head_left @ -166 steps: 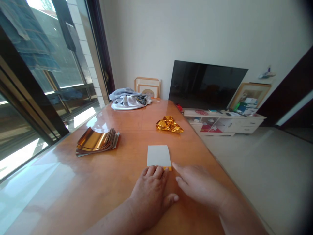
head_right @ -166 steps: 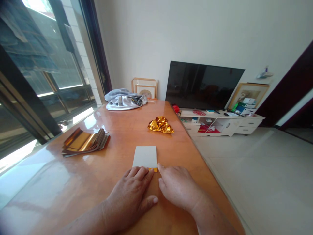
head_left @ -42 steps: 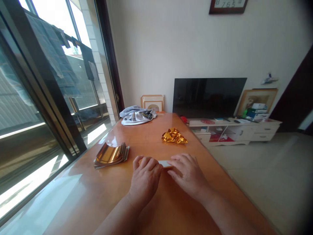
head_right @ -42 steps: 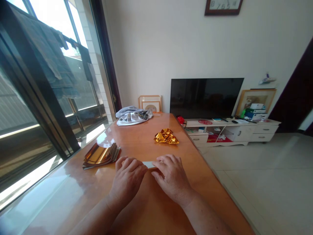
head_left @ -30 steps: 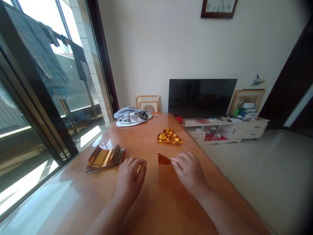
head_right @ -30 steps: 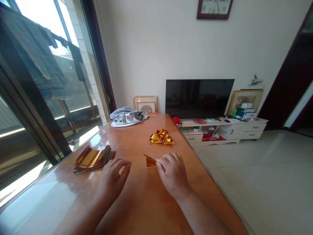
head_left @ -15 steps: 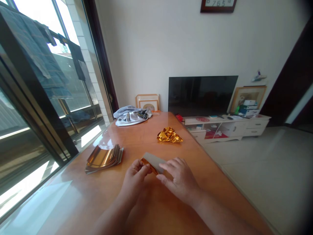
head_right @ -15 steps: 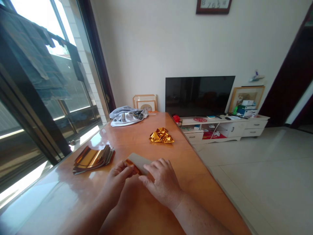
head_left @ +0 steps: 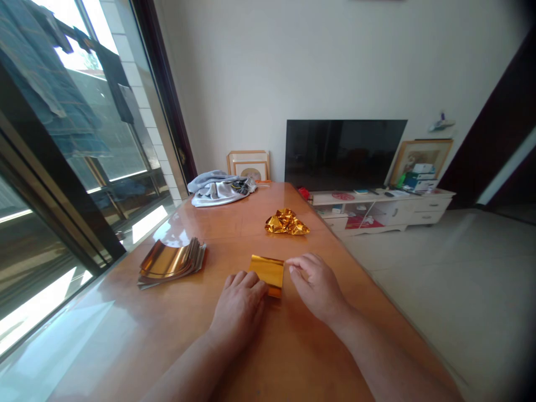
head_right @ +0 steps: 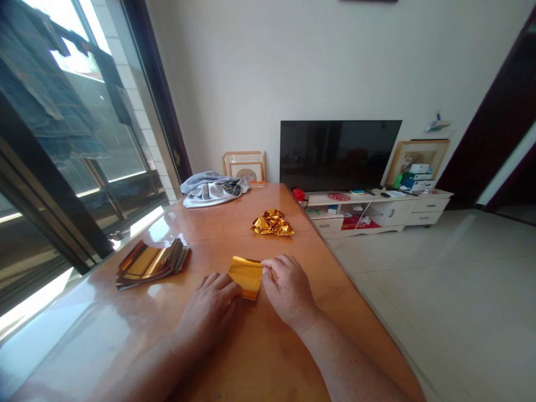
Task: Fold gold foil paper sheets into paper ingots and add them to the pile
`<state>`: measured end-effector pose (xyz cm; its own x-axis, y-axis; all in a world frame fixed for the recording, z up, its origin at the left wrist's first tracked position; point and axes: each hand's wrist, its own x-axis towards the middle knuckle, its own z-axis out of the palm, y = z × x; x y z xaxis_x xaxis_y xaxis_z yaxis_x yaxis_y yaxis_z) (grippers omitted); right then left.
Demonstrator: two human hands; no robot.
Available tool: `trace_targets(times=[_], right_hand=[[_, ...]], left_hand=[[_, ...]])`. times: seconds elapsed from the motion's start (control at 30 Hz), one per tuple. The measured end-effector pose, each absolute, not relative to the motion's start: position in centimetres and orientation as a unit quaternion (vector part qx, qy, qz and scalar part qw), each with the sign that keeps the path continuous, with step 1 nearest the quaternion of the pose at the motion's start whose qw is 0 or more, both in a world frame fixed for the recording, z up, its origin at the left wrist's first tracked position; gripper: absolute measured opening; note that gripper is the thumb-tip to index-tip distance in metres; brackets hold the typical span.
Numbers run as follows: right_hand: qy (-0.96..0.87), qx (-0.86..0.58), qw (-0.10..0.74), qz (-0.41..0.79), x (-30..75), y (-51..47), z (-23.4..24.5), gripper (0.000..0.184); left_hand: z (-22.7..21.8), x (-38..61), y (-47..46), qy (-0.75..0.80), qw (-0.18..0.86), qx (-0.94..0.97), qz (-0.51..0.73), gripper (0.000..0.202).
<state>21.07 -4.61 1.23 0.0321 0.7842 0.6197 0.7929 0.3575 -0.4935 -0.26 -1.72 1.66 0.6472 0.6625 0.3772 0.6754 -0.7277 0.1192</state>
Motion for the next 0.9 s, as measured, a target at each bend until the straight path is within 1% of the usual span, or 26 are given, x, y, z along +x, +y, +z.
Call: trace_targets(times=[0.07, 0.17, 0.27, 0.3, 0.33, 0.4, 0.47, 0.57, 0.77, 0.9], right_hand=[[-0.722, -0.554, 0.414, 0.03, 20.8, -4.8, 1.3, 0.019], [-0.77, -0.539, 0.335, 0.072, 20.2, -5.2, 1.2, 0.009], [-0.8, -0.533, 0.263, 0.075, 20.0, -5.2, 0.7, 0.003], [-0.804, -0.534, 0.25, 0.073, 20.0, -5.1, 0.5, 0.002], [-0.806, -0.536, 0.243, 0.072, 20.1, -5.1, 0.4, 0.005], [-0.806, -0.536, 0.239, 0.079, 20.3, -4.9, 0.1, 0.012], [-0.804, -0.535, 0.242, 0.096, 20.4, -4.6, 0.0, 0.015], [-0.793, -0.538, 0.256, 0.128, 20.6, -4.4, -0.1, 0.016], [-0.767, -0.56, 0.264, 0.168, 20.9, -4.0, -0.4, 0.016], [-0.76, -0.569, 0.264, 0.17, 21.0, -3.7, -0.7, 0.022]], left_hand=[[1.2, 0.1, -1.8, -0.36, -0.002, -0.914, -0.185, 0.012], [0.7, 0.3, -1.8, -0.359, -0.025, -0.915, -0.181, 0.011], [0.3, 0.4, -1.7, -0.363, -0.052, -0.911, -0.188, 0.011], [0.2, 0.5, -1.6, -0.365, -0.062, -0.909, -0.191, 0.012], [0.0, 0.5, -1.5, -0.365, -0.073, -0.907, -0.195, 0.013], [-0.1, 0.3, -1.2, -0.368, -0.096, -0.902, -0.202, 0.013], [-0.3, -0.1, -0.8, -0.375, -0.12, -0.895, -0.209, 0.013], [-0.2, -1.2, -0.1, -0.388, -0.157, -0.884, -0.21, 0.016], [0.6, -2.6, 0.8, -0.4, -0.193, -0.872, -0.205, 0.014], [0.5, -2.7, 1.0, -0.407, -0.216, -0.863, -0.207, 0.015]])
